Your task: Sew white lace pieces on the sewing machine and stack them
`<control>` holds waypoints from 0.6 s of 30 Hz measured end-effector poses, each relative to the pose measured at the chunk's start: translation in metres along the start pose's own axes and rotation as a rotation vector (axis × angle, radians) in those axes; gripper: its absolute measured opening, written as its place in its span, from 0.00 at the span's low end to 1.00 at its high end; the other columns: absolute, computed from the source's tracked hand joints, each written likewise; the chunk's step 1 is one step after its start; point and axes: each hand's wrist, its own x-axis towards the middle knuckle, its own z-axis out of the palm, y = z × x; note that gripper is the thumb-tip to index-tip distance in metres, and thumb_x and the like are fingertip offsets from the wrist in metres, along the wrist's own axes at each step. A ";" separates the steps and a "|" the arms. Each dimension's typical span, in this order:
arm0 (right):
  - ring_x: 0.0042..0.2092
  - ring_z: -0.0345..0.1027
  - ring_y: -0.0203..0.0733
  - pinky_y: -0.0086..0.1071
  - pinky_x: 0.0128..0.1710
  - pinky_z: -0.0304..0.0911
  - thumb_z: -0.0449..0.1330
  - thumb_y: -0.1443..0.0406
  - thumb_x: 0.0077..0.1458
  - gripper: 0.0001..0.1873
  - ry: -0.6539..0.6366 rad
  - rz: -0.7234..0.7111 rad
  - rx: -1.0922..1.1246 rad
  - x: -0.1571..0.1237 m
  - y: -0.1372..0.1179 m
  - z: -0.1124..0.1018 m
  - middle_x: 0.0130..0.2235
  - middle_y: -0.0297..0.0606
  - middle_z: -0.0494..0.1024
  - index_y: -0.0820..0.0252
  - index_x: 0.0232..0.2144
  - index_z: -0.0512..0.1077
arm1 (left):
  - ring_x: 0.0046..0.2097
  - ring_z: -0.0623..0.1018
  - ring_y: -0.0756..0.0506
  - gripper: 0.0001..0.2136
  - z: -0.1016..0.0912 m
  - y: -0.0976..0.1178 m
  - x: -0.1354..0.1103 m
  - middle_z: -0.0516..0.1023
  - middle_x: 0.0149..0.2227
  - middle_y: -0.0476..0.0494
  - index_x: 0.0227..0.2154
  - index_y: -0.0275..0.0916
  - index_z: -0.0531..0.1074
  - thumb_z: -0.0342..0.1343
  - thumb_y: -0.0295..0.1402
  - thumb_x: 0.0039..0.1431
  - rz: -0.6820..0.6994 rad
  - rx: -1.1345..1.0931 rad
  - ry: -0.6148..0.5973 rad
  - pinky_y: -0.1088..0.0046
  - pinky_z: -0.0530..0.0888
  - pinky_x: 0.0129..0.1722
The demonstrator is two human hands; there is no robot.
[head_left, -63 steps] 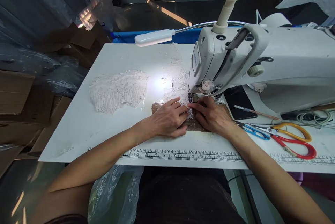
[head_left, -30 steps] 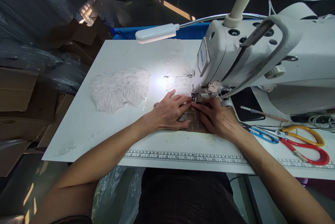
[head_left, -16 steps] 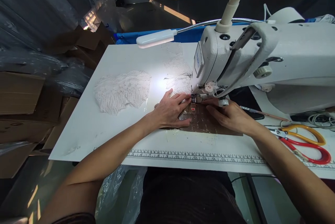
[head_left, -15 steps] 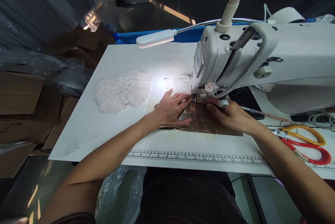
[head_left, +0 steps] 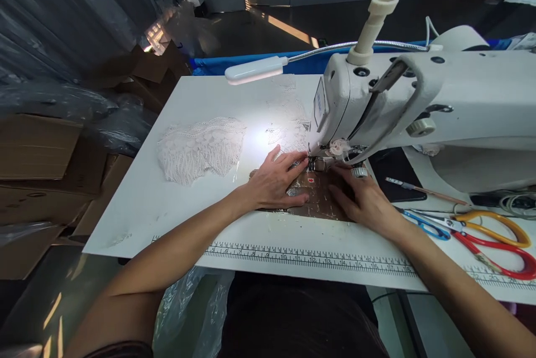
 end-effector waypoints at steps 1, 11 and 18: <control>0.56 0.66 0.54 0.50 0.56 0.64 0.51 0.57 0.65 0.23 0.026 -0.021 -0.032 -0.003 0.000 0.003 0.55 0.53 0.68 0.62 0.58 0.66 | 0.67 0.61 0.32 0.36 0.001 0.001 -0.001 0.59 0.66 0.26 0.64 0.32 0.54 0.53 0.53 0.62 -0.019 0.003 0.011 0.37 0.51 0.67; 0.51 0.68 0.56 0.51 0.47 0.70 0.51 0.59 0.64 0.22 0.131 -0.167 -0.188 -0.002 0.014 0.020 0.50 0.52 0.71 0.59 0.57 0.67 | 0.69 0.58 0.33 0.35 -0.009 -0.005 0.014 0.58 0.67 0.27 0.64 0.32 0.56 0.51 0.52 0.64 0.011 0.071 -0.057 0.46 0.57 0.67; 0.54 0.68 0.60 0.53 0.48 0.71 0.50 0.59 0.64 0.22 0.172 -0.250 -0.206 -0.009 0.033 0.029 0.52 0.55 0.71 0.61 0.56 0.69 | 0.71 0.54 0.32 0.36 -0.020 -0.012 0.026 0.52 0.70 0.30 0.65 0.31 0.56 0.50 0.53 0.65 0.014 0.219 -0.115 0.48 0.53 0.69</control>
